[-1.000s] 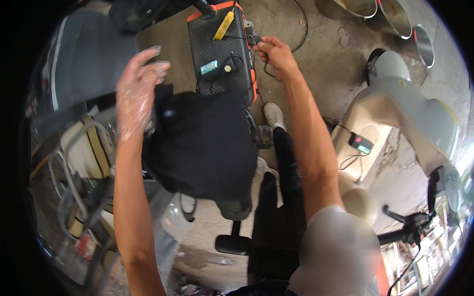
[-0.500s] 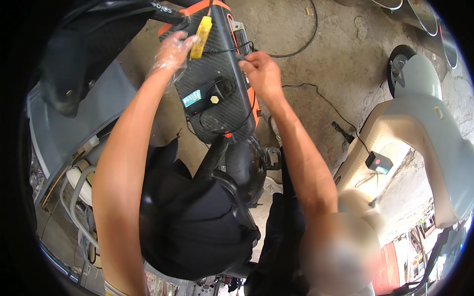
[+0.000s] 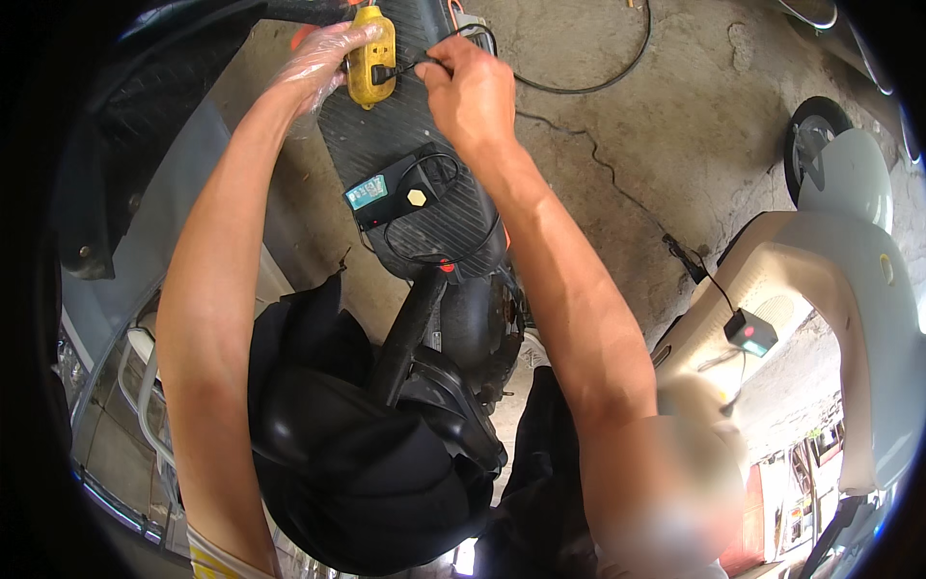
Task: The person retrieves a battery charger from a storage area, carries it outside, and connects it to a parked scooter. They then walk back inside and move a plastic stool near a table.
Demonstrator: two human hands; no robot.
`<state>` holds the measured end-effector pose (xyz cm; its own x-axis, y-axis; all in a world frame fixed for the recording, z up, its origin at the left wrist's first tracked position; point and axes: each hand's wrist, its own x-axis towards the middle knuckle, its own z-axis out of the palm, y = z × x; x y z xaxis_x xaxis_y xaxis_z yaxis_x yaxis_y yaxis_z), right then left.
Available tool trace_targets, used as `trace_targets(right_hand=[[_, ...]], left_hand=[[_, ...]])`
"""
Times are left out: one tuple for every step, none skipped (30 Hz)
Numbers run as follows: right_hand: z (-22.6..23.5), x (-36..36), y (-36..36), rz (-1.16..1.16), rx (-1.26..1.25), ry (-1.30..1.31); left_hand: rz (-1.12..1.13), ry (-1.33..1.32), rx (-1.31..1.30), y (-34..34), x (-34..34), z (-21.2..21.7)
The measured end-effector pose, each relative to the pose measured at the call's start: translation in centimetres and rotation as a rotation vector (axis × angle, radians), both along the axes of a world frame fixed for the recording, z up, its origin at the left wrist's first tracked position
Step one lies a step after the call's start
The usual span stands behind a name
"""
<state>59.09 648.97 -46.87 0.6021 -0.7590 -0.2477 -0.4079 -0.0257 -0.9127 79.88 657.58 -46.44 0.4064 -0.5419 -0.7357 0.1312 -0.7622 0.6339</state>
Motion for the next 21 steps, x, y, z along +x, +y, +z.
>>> trace_targets(right_hand=[[0.1,0.6,-0.5,0.026,-0.077,0.005],[0.9,1.2,-0.9,0.058,-0.092,-0.004],[1.7,1.6,-1.7,0.089,-0.023,-0.025],[3.3,2.1,-2.6,0.123,0.044,-0.047],[4.5,2.2,-3.4,0.154,0.111,-0.062],[4.4,2.9,-4.1,0.161,-0.110,-0.031],[3.6,3.1,-4.4,0.258,-0.147,0.033],[2.1,3.8,-4.8,0.353,-0.190,0.081],[0.6,4.5,-5.1,0.448,-0.232,0.130],[0.0,5.1,-4.8,0.511,-0.238,0.159],[-0.5,5.3,-4.8,0.505,-0.210,0.138],[-1.0,5.4,-4.8,0.498,-0.182,0.118],[-1.0,5.7,-4.4,0.497,-0.147,0.096],[-0.9,5.7,-4.0,0.491,-0.104,0.062],[-0.8,5.5,-3.7,0.483,-0.060,0.029],[-0.8,5.4,-4.0,0.469,-0.026,-0.004],[-1.2,5.6,-3.7,0.450,-0.083,-0.033],[-1.7,5.7,-3.3,0.429,-0.140,-0.063],[-1.8,5.7,-2.8,0.408,-0.193,-0.086],[-1.8,5.6,-2.7,0.407,-0.186,-0.078],[-1.9,5.3,-2.5,0.406,-0.178,-0.069]], left_hand=[[0.017,-0.005,-0.007,0.1,-0.3,0.4],[0.037,-0.007,-0.013,0.5,-0.5,0.3],[0.058,-0.010,-0.018,0.8,-0.5,0.4],[0.034,-0.020,-0.014,1.3,0.0,0.3],[0.007,-0.024,-0.012,1.4,0.2,0.3],[-0.018,-0.028,-0.008,1.7,0.3,0.3],[-0.014,-0.045,0.009,1.4,-0.4,0.5],[-0.008,-0.080,0.020,0.9,-0.7,0.9],[-0.002,-0.114,0.032,0.3,-0.8,1.2],[-0.006,-0.023,-0.022,0.4,-0.7,1.2],[-0.010,-0.053,-0.014,0.5,-0.6,1.2],[-0.015,-0.081,-0.006,0.4,-0.5,1.1],[-0.015,-0.110,0.010,0.7,-0.6,1.2],[0.047,-0.011,-0.040,0.9,-0.6,0.9],[0.109,0.088,-0.091,1.0,-0.5,0.6],[0.164,0.185,-0.153,0.6,-0.4,0.5],[0.184,0.184,-0.168,0.4,-0.4,0.5],[0.203,0.184,-0.183,0.4,-0.4,0.6],[0.222,0.190,-0.194,0.3,-0.8,0.9],[0.209,0.140,-0.167,0.2,-1.2,1.2],[0.195,0.089,-0.141,0.0,-1.5,1.5]])
